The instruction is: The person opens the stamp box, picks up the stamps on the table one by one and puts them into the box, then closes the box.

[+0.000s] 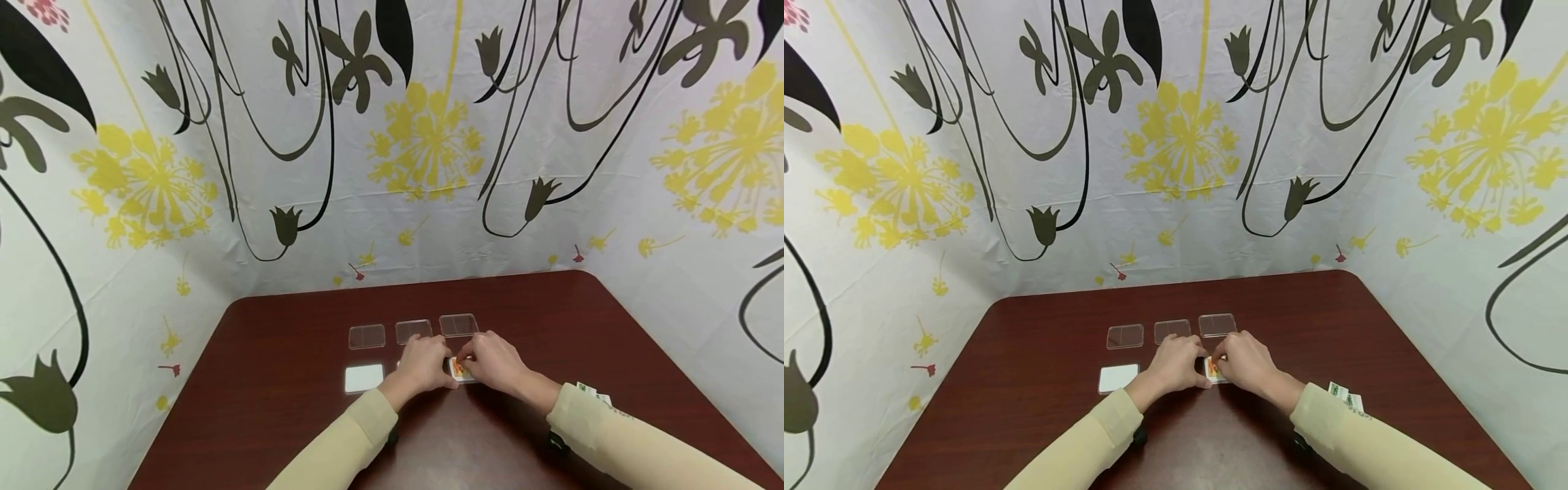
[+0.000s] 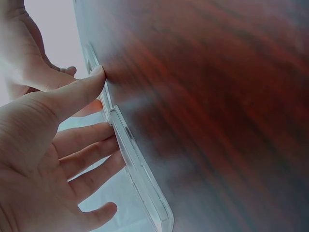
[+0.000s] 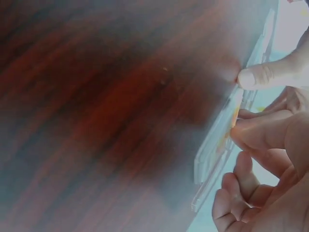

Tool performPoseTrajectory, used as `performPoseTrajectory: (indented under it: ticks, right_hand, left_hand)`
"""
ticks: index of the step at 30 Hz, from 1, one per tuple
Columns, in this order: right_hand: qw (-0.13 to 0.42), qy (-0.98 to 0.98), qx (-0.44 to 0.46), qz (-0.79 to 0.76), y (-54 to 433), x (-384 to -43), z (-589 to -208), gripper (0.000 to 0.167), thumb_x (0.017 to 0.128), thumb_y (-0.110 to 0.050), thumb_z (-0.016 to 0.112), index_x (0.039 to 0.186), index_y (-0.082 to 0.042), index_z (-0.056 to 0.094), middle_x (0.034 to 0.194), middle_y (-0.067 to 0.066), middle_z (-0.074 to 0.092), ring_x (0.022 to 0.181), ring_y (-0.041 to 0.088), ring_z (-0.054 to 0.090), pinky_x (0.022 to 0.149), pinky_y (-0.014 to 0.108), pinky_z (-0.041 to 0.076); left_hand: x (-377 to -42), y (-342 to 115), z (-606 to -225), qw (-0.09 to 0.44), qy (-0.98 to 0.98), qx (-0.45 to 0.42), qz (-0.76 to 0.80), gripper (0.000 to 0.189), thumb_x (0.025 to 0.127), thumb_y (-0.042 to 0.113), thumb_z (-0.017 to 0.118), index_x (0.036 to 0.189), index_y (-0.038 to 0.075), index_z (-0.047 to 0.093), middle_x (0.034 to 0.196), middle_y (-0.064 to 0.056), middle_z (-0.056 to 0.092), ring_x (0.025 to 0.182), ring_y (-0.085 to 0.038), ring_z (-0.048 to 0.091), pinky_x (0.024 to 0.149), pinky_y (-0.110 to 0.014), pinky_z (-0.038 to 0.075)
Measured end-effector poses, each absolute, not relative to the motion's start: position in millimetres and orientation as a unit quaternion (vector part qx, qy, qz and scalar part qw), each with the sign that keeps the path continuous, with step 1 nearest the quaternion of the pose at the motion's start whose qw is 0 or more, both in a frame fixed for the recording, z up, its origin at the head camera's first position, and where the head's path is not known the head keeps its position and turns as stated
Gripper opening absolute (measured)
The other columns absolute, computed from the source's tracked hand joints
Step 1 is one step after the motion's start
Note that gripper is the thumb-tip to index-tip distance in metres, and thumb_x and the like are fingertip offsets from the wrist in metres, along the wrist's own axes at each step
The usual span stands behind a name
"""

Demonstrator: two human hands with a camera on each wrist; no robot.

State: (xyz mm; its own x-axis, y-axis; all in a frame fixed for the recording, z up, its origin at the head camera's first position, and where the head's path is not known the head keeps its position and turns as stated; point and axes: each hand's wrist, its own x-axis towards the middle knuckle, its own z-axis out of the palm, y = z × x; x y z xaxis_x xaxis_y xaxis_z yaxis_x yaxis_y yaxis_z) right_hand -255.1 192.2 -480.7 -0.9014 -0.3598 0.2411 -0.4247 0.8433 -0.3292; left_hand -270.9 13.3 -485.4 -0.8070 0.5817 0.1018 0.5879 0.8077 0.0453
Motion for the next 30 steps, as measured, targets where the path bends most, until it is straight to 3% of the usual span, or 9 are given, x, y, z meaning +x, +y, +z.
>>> performPoseTrajectory:
  ticks: [4,8,14,20,27,30]
  right_hand:
    - [0.071,-0.955,0.215,0.192,191,-257,-477,0.021,0.079,-0.001,0.069,0.083,-0.017,0.082,0.083,-0.007,0.073,0.073,0.014,0.059,0.056,0.03,0.046]
    - [0.066,-0.952,0.228,0.192,191,-259,-474,0.021,0.077,0.0,0.068,0.082,-0.016,0.08,0.081,-0.008,0.072,0.067,0.01,0.056,0.055,0.028,0.046]
    - [0.067,-0.953,0.228,0.19,193,-255,-462,0.02,0.08,-0.005,0.069,0.088,-0.02,0.079,0.083,-0.009,0.067,0.076,0.015,0.055,0.06,0.033,0.045]
    - [0.056,-0.958,0.216,0.181,205,-248,-445,0.02,0.084,-0.009,0.071,0.101,-0.017,0.079,0.083,-0.007,0.062,0.077,0.016,0.052,0.057,0.033,0.043]
    - [0.057,-0.962,0.21,0.166,241,-238,-435,0.02,0.087,-0.012,0.074,0.106,-0.015,0.076,0.076,-0.013,0.056,0.075,0.014,0.049,0.055,0.03,0.039]
    - [0.058,-0.963,0.205,0.164,261,-233,-431,0.02,0.087,-0.013,0.075,0.106,-0.016,0.076,0.076,-0.013,0.057,0.076,0.014,0.05,0.056,0.031,0.039]
  left_hand:
    - [-274,9,-482,0.017,-0.949,-0.31,-0.052,0.052,0.072,0.056,0.086,0.112,0.024,0.078,0.102,0.01,0.066,0.093,-0.011,0.063,0.102,-0.047,0.042]
    - [-279,4,-477,-0.018,-0.945,-0.313,-0.095,0.056,0.072,0.05,0.089,0.118,0.02,0.076,0.108,0.008,0.069,0.1,-0.012,0.064,0.095,-0.038,0.047]
    - [-278,-3,-471,-0.06,-0.936,-0.314,-0.15,0.057,0.077,0.045,0.087,0.124,0.016,0.073,0.115,0.004,0.07,0.103,-0.014,0.064,0.084,-0.031,0.052]
    - [-267,-11,-468,-0.04,-0.937,-0.316,-0.146,0.056,0.08,0.041,0.085,0.127,0.013,0.071,0.116,0.0,0.069,0.106,-0.015,0.064,0.086,-0.031,0.052]
    - [-260,-26,-469,-0.013,-0.943,-0.311,-0.121,0.056,0.08,0.04,0.085,0.127,0.013,0.071,0.127,-0.003,0.067,0.119,-0.022,0.061,0.097,-0.037,0.049]
    - [-258,-31,-472,0.003,-0.94,-0.32,-0.115,0.055,0.079,0.042,0.085,0.125,0.013,0.072,0.119,0.0,0.07,0.11,-0.018,0.063,0.092,-0.033,0.05]
